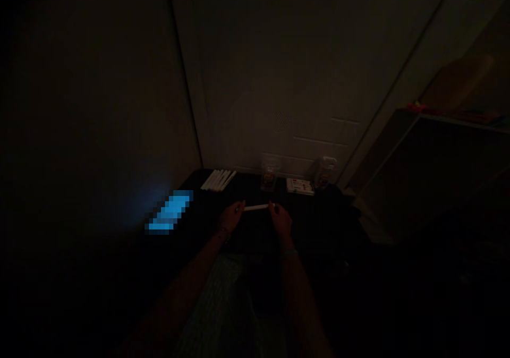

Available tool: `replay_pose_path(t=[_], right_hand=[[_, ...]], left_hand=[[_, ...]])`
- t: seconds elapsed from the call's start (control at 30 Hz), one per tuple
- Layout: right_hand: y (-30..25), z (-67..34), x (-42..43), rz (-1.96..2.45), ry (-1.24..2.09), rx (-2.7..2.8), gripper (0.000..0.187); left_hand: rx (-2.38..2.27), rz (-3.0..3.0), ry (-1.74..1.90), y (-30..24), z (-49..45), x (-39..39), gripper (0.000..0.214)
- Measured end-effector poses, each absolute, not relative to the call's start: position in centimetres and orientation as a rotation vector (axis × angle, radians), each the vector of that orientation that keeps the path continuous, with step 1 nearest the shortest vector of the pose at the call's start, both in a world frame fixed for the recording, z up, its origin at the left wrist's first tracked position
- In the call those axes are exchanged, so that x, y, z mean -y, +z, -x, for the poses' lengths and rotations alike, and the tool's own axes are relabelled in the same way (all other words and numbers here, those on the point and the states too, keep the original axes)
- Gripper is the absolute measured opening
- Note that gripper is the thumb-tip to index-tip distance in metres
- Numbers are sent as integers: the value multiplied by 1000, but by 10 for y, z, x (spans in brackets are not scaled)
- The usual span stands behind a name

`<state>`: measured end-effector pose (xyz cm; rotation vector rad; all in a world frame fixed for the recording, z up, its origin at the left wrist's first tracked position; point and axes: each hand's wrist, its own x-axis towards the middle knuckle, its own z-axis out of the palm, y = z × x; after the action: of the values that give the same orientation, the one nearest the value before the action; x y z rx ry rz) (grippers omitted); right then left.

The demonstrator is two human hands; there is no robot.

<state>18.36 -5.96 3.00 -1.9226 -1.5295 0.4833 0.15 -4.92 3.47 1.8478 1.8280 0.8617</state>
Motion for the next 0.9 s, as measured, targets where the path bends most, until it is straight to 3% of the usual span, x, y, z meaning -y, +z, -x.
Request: replay_pose_path(t=[0.63, 0.9], right_hand=[[25, -185, 57, 1871, 440, 1508, 45], [20, -186, 54, 1908, 400, 1505, 49]], left_hand=[[-1828, -1846, 825, 33, -1, 49, 54], [-1780, -1858, 898, 33, -1, 50, 45]])
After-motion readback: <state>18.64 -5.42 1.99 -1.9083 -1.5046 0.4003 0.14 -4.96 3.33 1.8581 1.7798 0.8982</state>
